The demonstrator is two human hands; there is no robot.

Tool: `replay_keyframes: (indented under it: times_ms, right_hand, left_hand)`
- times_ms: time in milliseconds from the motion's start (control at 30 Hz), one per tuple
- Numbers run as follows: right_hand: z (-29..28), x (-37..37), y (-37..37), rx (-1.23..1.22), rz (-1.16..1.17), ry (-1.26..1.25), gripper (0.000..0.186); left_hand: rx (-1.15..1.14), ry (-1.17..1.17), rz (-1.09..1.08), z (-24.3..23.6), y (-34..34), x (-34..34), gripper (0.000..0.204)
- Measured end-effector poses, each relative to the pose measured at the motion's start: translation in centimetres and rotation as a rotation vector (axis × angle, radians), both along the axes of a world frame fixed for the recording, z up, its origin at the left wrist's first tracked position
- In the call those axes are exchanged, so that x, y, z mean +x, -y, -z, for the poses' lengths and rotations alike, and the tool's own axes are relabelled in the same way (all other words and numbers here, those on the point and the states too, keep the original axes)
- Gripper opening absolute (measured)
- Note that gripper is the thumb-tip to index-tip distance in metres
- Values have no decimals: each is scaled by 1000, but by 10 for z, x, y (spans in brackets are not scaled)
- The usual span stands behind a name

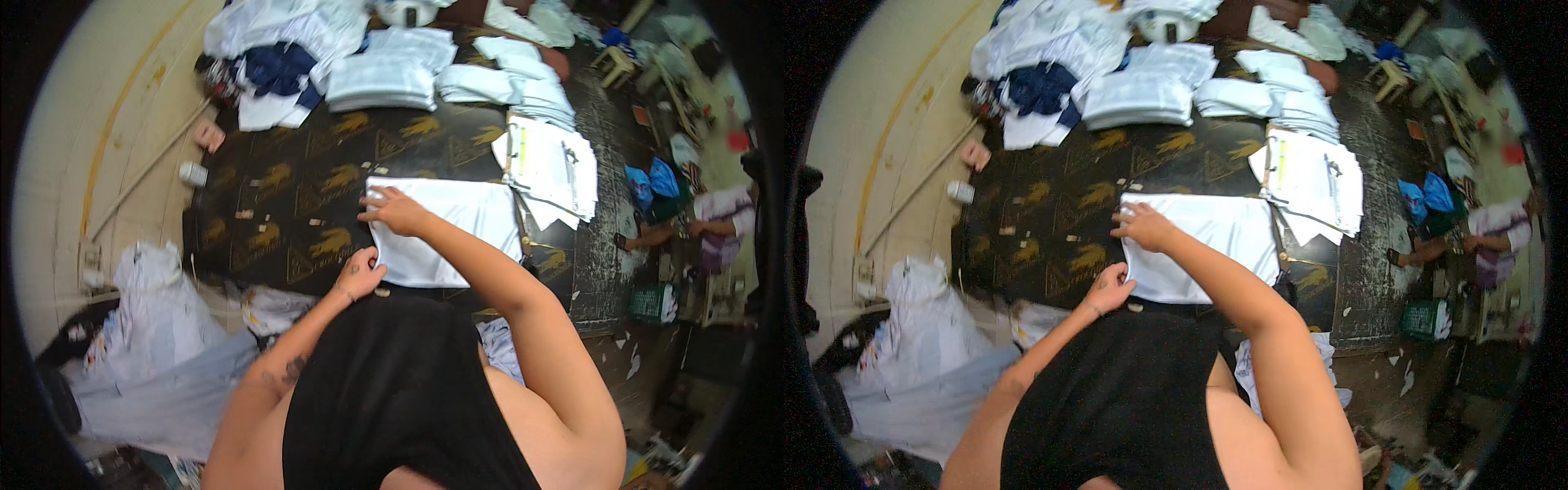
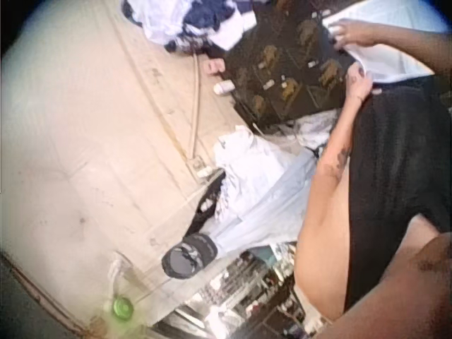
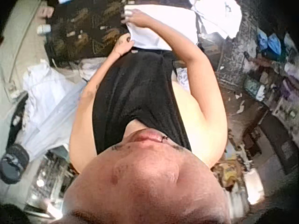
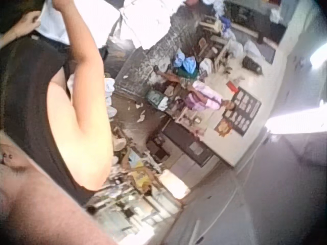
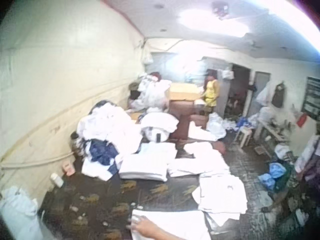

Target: The person uses shears to cut white fabric pieces on a table, aligns them with a printed t-shirt template, and folds the cut pieces. The person repeats this process multiple times, handling the fabric and template with both hands.

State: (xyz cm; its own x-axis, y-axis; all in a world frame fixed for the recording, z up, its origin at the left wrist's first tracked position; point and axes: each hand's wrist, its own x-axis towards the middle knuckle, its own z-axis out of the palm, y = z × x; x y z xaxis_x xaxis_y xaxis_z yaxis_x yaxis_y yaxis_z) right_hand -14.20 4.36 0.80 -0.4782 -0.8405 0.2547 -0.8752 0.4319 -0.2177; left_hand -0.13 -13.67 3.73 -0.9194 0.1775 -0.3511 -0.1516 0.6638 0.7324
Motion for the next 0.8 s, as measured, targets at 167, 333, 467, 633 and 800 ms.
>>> replay_keyframes:
  times_ms: [167, 333, 467, 633, 800]
  right_hand:
    - [-106, -100, -27, -206, 331, 11, 16]
    - [-213, -149, -119, -678, 282, -87, 20]
    - [-185, -114, -144, -504, 290, 106, 16]
    - [-94, -28, -129, 92, 286, 537, 20]
    - [-57, -101, -229, 87, 285, 969, 25]
  left_hand:
    - [290, -527, -128, -141, -28, -40, 13]
    - [177, -691, 3, -257, -1, -67, 13]
    - [-123, -478, 189, -233, 42, -76, 14]
    - [-524, 40, 227, -106, 66, -61, 26]
    - [-454, -16, -97, -3, 44, -23, 58]
